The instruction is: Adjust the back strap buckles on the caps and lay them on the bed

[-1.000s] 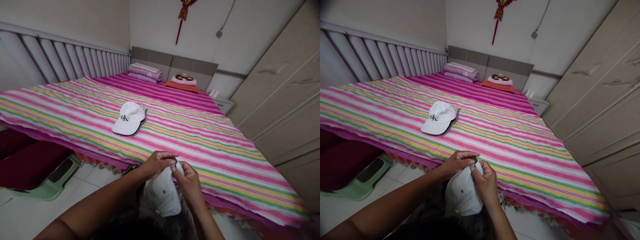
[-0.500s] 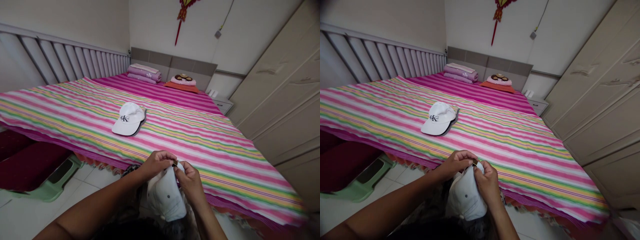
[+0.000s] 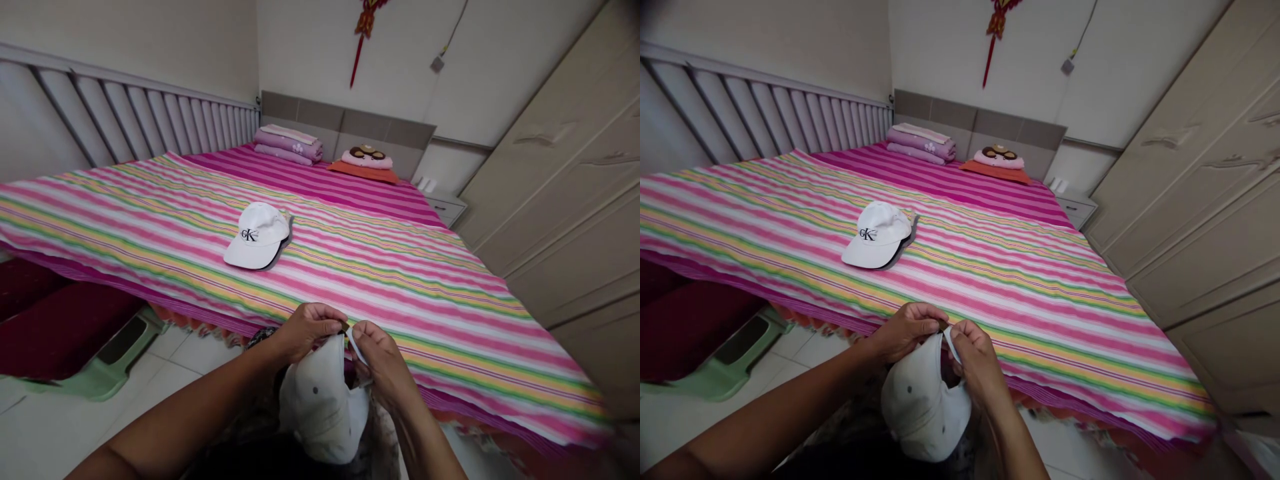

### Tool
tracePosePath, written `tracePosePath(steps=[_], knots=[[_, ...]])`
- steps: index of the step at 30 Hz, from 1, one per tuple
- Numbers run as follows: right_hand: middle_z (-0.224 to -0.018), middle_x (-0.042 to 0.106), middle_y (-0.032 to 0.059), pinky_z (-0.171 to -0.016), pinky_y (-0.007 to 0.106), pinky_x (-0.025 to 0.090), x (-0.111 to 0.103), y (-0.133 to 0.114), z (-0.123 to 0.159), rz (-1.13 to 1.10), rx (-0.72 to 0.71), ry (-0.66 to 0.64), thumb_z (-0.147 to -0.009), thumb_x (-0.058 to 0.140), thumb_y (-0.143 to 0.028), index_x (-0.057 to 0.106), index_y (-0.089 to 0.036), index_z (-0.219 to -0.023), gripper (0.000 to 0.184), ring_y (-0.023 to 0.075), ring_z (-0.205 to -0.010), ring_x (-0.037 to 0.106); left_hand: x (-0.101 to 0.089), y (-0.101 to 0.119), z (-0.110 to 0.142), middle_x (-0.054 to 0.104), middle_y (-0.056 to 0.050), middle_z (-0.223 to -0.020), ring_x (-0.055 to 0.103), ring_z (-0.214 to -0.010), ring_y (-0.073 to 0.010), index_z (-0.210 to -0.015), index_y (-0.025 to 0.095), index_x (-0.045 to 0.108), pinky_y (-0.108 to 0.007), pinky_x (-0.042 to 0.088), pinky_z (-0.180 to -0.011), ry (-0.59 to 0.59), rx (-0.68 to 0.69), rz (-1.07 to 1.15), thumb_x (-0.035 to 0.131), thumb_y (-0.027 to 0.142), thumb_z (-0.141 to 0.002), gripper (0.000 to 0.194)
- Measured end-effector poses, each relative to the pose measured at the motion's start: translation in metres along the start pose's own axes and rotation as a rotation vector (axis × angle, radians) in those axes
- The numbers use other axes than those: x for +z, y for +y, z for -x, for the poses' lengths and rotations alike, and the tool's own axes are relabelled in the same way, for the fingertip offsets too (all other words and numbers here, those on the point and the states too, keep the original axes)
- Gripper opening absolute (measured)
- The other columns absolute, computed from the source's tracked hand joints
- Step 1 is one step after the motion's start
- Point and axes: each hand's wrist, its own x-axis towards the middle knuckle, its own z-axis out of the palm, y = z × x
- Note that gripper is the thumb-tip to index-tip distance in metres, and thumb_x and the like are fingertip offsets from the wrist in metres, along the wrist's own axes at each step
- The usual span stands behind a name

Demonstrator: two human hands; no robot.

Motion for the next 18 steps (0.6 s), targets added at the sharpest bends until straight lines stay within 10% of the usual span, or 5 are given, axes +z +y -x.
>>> tracePosePath(steps=[18], knots=[[-0.038,0.036,-0.0097,-0.035,0.016,0.014,-0.008,0.005,0.002,-0.012,-0.026,0.006,-0.064,0.064,-0.031,0.048,-0.016,-0.059,0.022,0.0024,-0.034,0.022,0.007,-0.004,0.013,0.069,-0.007,-0.076,0.058,-0.065,-0.0124,-0.08,0.013,0.07,-0.024,0.042,-0.066,0.041,0.109,-0.236,0.073,0.025,-0.054,0.029]])
